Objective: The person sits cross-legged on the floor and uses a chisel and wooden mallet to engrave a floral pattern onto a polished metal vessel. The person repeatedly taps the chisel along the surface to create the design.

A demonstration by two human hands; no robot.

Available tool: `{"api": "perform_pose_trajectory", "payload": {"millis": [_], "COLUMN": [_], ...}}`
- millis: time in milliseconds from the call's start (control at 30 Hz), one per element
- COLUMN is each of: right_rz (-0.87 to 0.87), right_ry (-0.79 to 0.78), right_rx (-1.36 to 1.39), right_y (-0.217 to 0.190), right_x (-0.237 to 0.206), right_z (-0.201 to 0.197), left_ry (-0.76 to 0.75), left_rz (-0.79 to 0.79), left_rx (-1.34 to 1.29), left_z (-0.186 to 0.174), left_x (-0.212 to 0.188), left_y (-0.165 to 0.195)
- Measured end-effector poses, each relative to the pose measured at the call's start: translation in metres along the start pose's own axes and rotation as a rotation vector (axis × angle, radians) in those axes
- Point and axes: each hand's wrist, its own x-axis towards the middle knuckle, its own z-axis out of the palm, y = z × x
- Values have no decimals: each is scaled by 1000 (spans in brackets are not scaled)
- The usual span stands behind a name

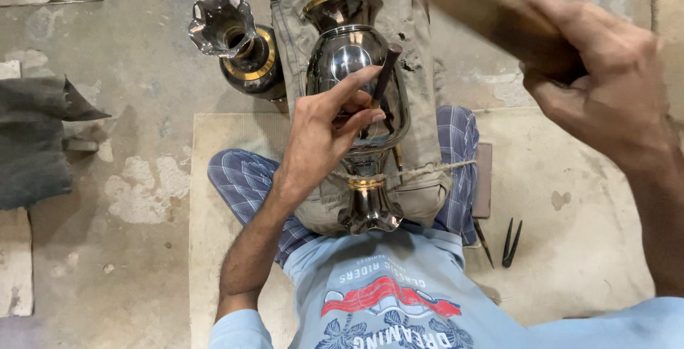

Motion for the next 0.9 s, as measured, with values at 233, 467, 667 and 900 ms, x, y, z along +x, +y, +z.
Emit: {"api": "perform_pose_trajectory", "payload": {"millis": [233, 467, 667, 900], "right_rz": [-27, -24, 26, 142], "right_ry": [102, 254, 265, 262], "right_rx": [172, 209, 175, 266], "right_y": [21, 41, 42, 29], "right_x": [-32, -67, -89, -95], "right_z": [36, 73, 100, 104], "left_ry": [-84, -178, -284, -340], "left_rz": [66, 161, 153, 118], "left_rx": [32, 130, 137, 195], "left_z": [-6, -10, -13, -15], "left_x": [5, 10, 15, 17], "left_y": [5, 10, 15, 18]}}
